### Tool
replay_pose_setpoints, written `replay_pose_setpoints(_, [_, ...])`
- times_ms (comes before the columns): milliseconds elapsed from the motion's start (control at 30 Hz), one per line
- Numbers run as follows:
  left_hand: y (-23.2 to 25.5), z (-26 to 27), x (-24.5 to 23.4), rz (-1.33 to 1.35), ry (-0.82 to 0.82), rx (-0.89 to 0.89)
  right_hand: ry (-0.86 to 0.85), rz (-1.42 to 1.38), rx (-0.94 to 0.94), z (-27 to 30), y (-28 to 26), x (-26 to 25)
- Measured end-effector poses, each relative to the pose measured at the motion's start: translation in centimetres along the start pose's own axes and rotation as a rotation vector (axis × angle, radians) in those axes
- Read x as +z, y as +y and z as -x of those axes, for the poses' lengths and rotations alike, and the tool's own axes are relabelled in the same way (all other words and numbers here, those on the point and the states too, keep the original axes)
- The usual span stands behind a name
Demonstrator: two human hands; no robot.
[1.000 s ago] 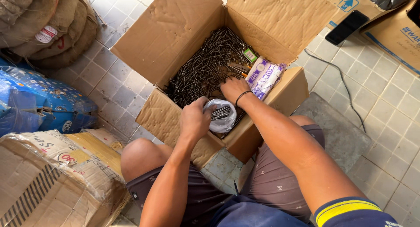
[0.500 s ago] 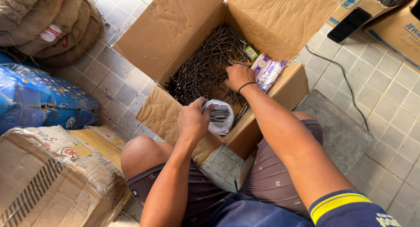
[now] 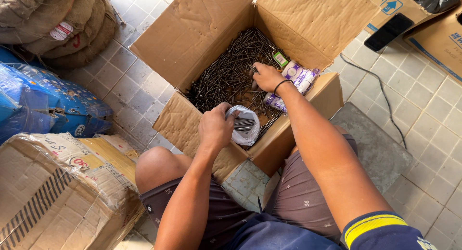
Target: The person places handfuls of nails from a large cardboard box into a small plastic bag.
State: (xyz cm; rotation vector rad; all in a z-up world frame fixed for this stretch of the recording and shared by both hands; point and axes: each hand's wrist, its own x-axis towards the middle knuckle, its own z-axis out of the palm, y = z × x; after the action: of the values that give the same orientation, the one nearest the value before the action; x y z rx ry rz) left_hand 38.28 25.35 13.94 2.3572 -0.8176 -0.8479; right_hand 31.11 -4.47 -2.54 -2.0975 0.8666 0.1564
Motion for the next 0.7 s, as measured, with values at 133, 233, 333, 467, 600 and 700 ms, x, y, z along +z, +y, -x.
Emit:
replay_pose_setpoints(133, [0.1, -0.1, 0.0, 0.012, 0.004, 0.011, -0.052, -0.062, -0.007, 5.2, -6.4, -1.9])
replay_pose_setpoints(233, [0.5, 0.0, -0.1, 0.033, 0.017, 0.016, -0.075, 0.059, 0.002, 5.9, -6.9, -1.3])
replay_pose_setpoints(333, [0.4, 0.1, -0.2, 0.046, 0.016, 0.035, -0.059, 0.316, -0.018, 6.7, -7.7, -0.3])
replay_pose_setpoints(467, [0.2, 0.1, -0.3, 0.039, -0.015, 0.054, 0.135, 0.661, -0.029, 3.9, -3.4, 3.0])
replay_pose_setpoints(600, [0.4, 0.2, -0.5, 0.037, -0.012, 0.065, 0.246, 0.727, -0.179, 2.9, -1.7, 4.7])
replay_pose_setpoints(700, [1.0, 0.0, -0.8, 0.027, -0.013, 0.068, 0.253, 0.743, -0.311, 3.1, -1.2, 5.1])
